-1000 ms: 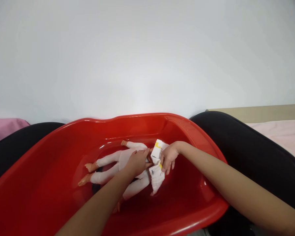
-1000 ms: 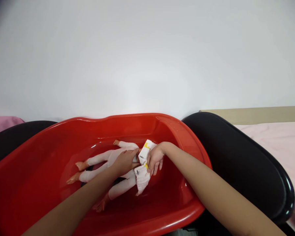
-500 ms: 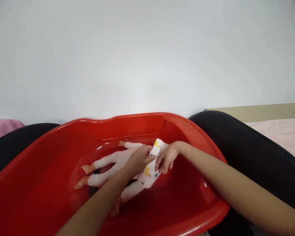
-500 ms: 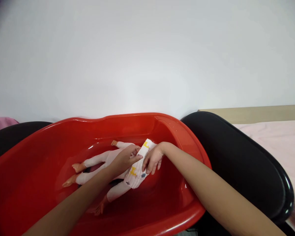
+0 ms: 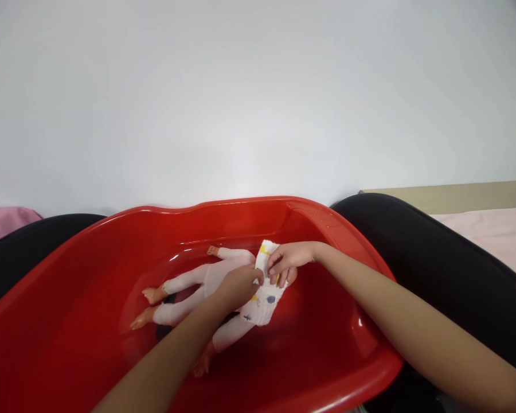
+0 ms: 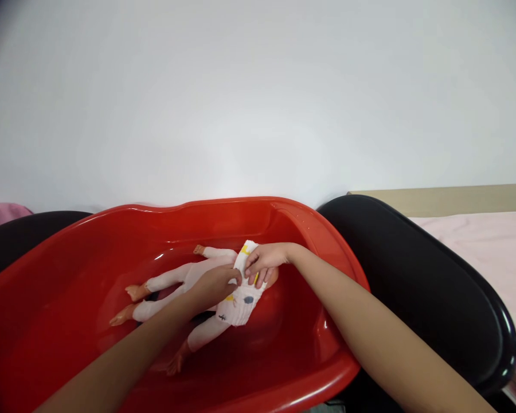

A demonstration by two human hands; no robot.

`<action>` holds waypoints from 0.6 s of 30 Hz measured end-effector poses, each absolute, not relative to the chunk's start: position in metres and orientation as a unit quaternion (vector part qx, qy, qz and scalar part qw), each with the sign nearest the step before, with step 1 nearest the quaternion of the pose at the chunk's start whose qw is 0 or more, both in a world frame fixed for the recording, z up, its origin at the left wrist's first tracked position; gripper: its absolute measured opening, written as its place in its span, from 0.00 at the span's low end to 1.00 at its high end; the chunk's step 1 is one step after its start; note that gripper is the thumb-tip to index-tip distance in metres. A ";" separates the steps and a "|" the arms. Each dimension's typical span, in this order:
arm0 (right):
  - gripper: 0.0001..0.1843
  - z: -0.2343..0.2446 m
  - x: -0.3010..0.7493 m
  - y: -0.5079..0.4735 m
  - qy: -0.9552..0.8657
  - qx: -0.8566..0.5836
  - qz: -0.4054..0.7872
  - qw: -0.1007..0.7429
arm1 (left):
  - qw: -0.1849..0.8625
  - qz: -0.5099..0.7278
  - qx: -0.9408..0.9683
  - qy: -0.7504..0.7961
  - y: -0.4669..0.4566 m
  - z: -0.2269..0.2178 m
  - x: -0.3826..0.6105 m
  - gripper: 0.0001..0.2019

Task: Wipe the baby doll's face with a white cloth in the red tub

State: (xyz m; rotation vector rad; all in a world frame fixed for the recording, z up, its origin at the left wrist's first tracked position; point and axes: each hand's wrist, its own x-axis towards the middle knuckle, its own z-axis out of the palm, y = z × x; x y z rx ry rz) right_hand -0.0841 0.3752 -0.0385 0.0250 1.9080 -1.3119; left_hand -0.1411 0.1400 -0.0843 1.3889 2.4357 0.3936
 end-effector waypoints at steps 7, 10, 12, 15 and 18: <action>0.21 -0.038 -0.089 0.381 0.838 -0.027 -0.517 0.172 | 0.150 0.125 0.405 0.893 0.133 -0.107 -0.161 0.20; 0.32 -0.044 -0.089 0.386 0.873 -0.042 -0.463 0.147 | 0.119 0.143 0.355 0.916 0.129 -0.104 -0.168 0.21; 0.43 -0.047 -0.088 0.388 0.890 -0.045 -0.415 0.184 | 0.113 0.134 0.344 0.922 0.128 -0.100 -0.168 0.21; 0.54 -0.048 -0.086 0.387 0.907 -0.044 -0.345 0.238 | 0.092 0.121 0.356 0.922 0.132 -0.094 -0.159 0.20; 0.55 -0.047 -0.085 0.385 0.922 -0.027 -0.302 0.242 | 0.048 0.141 0.404 0.903 0.139 -0.092 -0.147 0.21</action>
